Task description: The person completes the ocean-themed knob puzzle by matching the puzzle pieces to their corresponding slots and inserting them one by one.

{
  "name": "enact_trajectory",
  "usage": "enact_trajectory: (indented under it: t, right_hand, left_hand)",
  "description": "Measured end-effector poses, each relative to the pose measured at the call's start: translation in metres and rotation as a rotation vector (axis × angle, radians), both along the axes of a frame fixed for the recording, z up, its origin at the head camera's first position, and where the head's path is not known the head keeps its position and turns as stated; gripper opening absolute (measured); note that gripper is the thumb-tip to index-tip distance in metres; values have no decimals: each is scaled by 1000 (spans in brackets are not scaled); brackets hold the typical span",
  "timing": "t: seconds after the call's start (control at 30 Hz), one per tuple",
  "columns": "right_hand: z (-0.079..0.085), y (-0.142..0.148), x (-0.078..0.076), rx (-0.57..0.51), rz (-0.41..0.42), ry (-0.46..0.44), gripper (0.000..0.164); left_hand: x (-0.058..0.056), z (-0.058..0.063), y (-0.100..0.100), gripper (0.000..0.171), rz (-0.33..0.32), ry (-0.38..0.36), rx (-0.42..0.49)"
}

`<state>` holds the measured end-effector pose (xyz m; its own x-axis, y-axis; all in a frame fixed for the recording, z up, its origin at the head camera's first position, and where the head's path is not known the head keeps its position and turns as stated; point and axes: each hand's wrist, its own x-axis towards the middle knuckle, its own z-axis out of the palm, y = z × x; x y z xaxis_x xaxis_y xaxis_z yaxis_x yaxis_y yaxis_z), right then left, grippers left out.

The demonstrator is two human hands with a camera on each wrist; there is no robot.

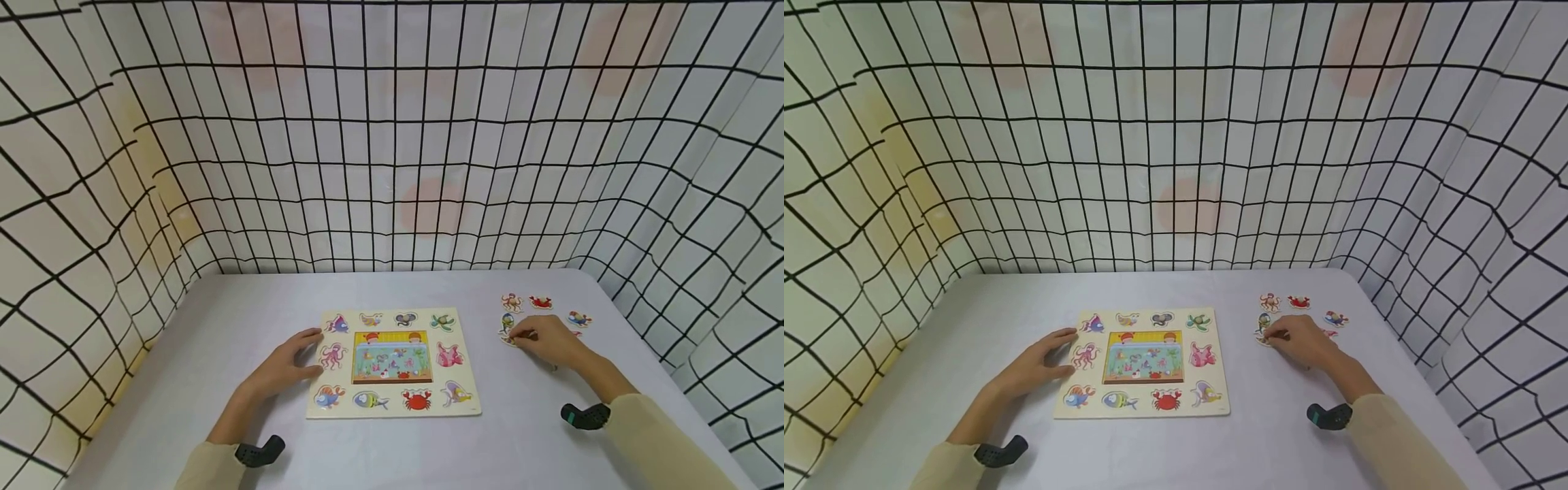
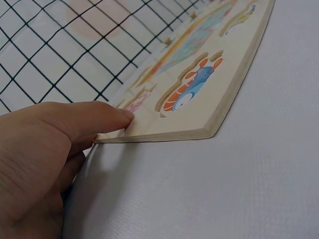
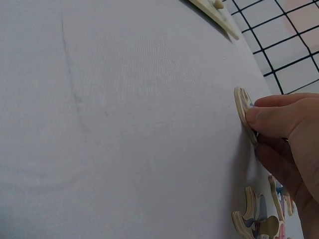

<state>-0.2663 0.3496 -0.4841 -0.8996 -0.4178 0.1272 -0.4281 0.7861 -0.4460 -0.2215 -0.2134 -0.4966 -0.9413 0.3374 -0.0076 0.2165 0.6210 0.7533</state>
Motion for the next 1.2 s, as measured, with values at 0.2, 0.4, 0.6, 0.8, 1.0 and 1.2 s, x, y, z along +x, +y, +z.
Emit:
enact_trajectory:
  t: [0.2,0.4,0.6,0.8,1.0,1.2]
  right_hand:
    - [-2,1,0,-16,-11,19,11]
    - [1,1,0,-19,-14,5,11]
    - [7,-2,-1,-38,-28,19,11]
    - [17,-19,-7,-51,2,58,10]
    - [22,-40,-18,-81,43,80,10]
    - [27,-66,-27,-100,104,51,9]
  left_hand:
    - [0,-2,-1,74,-8,14,8]
    - [-1,-1,1,73,-2,12,17]
    - [-2,-2,2,74,6,7,15]
    - [-4,-3,0,75,24,-10,8]
    - [-4,-2,0,75,19,4,6]
    - [-2,-3,1,75,27,-10,12]
